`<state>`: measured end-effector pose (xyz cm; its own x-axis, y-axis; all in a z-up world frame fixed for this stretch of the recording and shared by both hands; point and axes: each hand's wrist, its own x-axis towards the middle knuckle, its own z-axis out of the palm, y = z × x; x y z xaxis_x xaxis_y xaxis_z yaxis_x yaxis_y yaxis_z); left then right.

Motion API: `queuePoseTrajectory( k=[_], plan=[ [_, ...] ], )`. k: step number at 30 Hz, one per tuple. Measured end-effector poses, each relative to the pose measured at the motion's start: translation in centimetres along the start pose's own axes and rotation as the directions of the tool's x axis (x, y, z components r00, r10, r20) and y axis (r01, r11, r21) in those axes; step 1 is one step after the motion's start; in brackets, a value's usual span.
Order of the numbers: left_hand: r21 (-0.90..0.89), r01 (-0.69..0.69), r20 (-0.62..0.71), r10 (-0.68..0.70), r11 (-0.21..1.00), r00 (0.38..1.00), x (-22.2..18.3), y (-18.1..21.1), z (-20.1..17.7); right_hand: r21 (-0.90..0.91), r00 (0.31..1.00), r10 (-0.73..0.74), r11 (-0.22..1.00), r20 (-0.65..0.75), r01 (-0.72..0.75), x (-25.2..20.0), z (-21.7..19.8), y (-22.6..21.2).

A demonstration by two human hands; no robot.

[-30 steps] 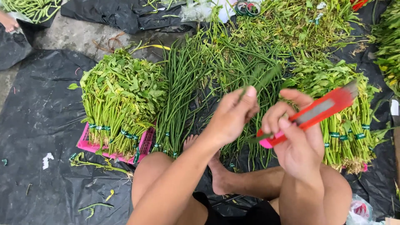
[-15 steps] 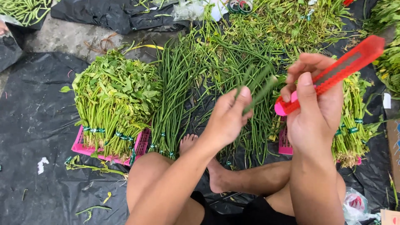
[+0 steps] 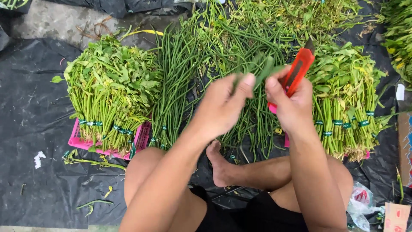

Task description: Bundling long green vegetables using green tape and a utility knife

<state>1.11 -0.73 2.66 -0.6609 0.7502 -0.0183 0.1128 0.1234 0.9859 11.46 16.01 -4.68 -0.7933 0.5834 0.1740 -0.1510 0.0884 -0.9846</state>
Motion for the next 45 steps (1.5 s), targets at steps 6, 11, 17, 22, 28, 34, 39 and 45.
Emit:
queuePoseTrajectory(
  k=[6, 11, 17, 22, 28, 34, 39, 45],
  plan=[
    [0.516, -0.188, -0.314, 0.389, 0.836, 0.866, 0.9, -0.2, -5.0, -0.240, 0.861, 0.490, 0.827, -0.136, -0.509, 2.5, -1.7, 9.3],
    [0.393, -0.235, -0.480, 0.416, 0.889, 0.773, 0.0, -0.1, -7.4, -0.403, 0.704, 0.688, 0.601, -0.177, -0.690, -1.2, -2.1, 21.3],
    [0.135, -0.219, -0.565, 0.257, 0.966, 0.784, -0.4, -0.2, -8.3, -0.436, 0.612, 0.775, 0.502, -0.156, -0.747, -9.2, -2.1, 36.0],
    [0.070, -0.195, -0.567, 0.200, 0.978, 0.799, -0.8, -0.4, -8.8, -0.428, 0.548, 0.820, 0.440, -0.167, -0.789, -12.0, -1.2, 38.6],
    [0.143, -0.207, -0.518, 0.252, 0.968, 0.818, -1.0, 0.3, -8.4, -0.353, 0.592, 0.798, 0.525, -0.114, -0.774, -12.0, 0.7, 41.1],
    [0.189, -0.190, -0.471, 0.259, 0.963, 0.843, -0.9, 1.1, -7.5, -0.188, 0.492, 0.853, 0.462, -0.171, -0.867, -10.2, 1.8, 39.0],
    [0.142, -0.158, -0.463, 0.206, 0.977, 0.862, -0.7, 1.2, -7.1, -0.016, 0.535, 0.831, 0.540, -0.152, -0.842, -8.6, 1.8, 35.7],
    [0.108, -0.141, -0.468, 0.176, 0.984, 0.866, -0.3, 0.6, -6.7, 0.480, 0.505, 0.861, 0.466, -0.054, -0.743, -7.5, 0.5, 37.0]
  ],
)
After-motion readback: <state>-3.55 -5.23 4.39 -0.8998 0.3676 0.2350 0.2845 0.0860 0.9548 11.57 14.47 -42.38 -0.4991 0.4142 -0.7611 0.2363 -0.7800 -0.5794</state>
